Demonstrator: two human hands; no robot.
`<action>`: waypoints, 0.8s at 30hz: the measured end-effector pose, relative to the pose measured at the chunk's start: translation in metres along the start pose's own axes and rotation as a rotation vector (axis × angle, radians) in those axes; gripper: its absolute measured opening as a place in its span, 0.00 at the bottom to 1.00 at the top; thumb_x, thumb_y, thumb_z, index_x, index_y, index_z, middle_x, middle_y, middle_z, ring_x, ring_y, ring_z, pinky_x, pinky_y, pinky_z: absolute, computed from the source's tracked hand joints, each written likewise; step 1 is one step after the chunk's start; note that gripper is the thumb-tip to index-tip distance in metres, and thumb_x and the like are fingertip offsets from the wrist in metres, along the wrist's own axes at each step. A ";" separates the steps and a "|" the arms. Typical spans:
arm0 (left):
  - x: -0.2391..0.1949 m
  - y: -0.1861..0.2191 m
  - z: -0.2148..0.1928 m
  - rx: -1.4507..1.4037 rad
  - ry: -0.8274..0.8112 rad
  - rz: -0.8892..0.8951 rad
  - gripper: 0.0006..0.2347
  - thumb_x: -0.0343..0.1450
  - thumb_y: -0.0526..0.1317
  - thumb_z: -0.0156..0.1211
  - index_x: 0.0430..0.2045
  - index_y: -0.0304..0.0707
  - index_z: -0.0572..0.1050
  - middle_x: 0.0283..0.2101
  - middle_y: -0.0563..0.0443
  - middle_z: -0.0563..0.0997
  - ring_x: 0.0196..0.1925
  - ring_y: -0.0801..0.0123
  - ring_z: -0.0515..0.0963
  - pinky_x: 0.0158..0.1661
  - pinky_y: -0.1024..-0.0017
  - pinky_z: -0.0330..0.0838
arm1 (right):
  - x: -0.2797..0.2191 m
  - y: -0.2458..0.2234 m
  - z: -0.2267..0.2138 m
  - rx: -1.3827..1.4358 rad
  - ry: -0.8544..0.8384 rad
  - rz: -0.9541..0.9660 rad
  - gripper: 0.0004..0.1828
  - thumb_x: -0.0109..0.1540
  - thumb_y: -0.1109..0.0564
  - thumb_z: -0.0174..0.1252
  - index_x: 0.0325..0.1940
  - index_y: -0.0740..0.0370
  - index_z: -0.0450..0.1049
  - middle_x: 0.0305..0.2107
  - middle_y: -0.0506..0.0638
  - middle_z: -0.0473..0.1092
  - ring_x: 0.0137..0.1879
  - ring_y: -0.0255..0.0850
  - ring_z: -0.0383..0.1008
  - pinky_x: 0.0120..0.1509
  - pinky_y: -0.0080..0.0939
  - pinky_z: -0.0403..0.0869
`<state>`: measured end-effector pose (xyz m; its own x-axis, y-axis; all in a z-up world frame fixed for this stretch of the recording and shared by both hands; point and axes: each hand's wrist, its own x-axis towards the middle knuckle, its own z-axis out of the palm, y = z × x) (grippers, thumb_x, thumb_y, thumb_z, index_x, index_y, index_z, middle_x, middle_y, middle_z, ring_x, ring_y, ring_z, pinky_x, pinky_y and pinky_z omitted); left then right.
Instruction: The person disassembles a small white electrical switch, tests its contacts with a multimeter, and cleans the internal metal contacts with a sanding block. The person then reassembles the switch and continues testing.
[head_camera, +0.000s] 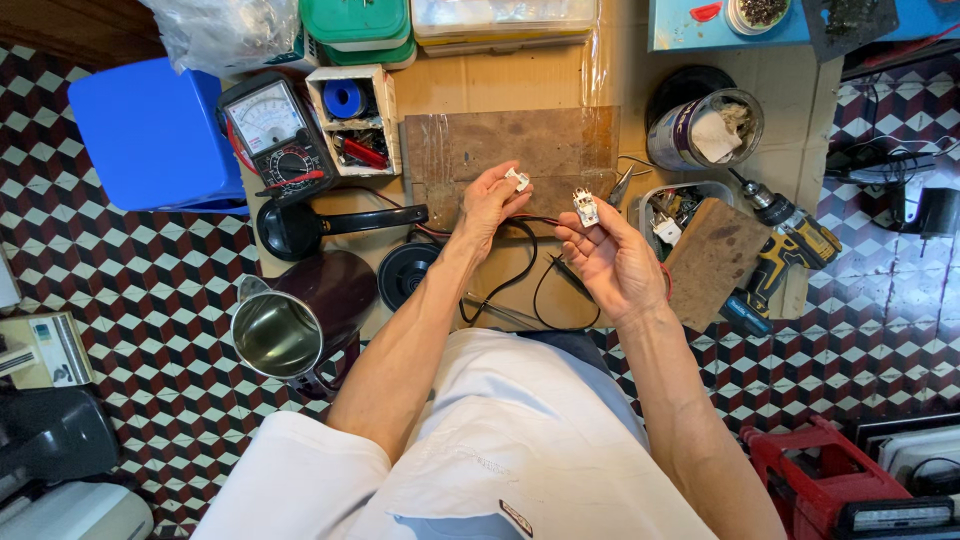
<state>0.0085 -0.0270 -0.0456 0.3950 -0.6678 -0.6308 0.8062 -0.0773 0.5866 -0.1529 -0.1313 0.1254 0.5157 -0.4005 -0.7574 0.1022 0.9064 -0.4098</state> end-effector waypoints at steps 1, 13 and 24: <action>0.006 -0.003 -0.002 0.021 0.017 0.006 0.21 0.75 0.37 0.57 0.63 0.27 0.66 0.58 0.34 0.76 0.56 0.59 0.80 0.58 0.66 0.76 | 0.001 -0.002 0.001 -0.005 0.001 0.002 0.15 0.68 0.52 0.56 0.54 0.64 0.72 0.41 0.60 0.77 0.46 0.45 0.79 0.50 0.40 0.78; -0.023 0.047 0.030 0.640 0.120 0.350 0.17 0.76 0.42 0.55 0.59 0.35 0.72 0.57 0.43 0.80 0.57 0.61 0.81 0.56 0.69 0.74 | 0.010 -0.016 0.010 -0.118 -0.085 -0.036 0.15 0.70 0.51 0.57 0.54 0.64 0.73 0.42 0.58 0.77 0.47 0.43 0.78 0.51 0.38 0.76; -0.123 0.113 0.125 0.960 0.048 0.815 0.10 0.71 0.36 0.68 0.44 0.39 0.78 0.45 0.49 0.82 0.45 0.63 0.84 0.46 0.69 0.80 | 0.014 -0.025 0.026 -0.076 -0.182 -0.122 0.15 0.69 0.53 0.57 0.56 0.64 0.73 0.44 0.50 0.75 0.51 0.37 0.74 0.61 0.40 0.74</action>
<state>-0.0039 -0.0461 0.1620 0.6579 -0.7487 0.0815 -0.3153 -0.1754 0.9327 -0.1264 -0.1560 0.1382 0.6490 -0.4699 -0.5984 0.1126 0.8371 -0.5353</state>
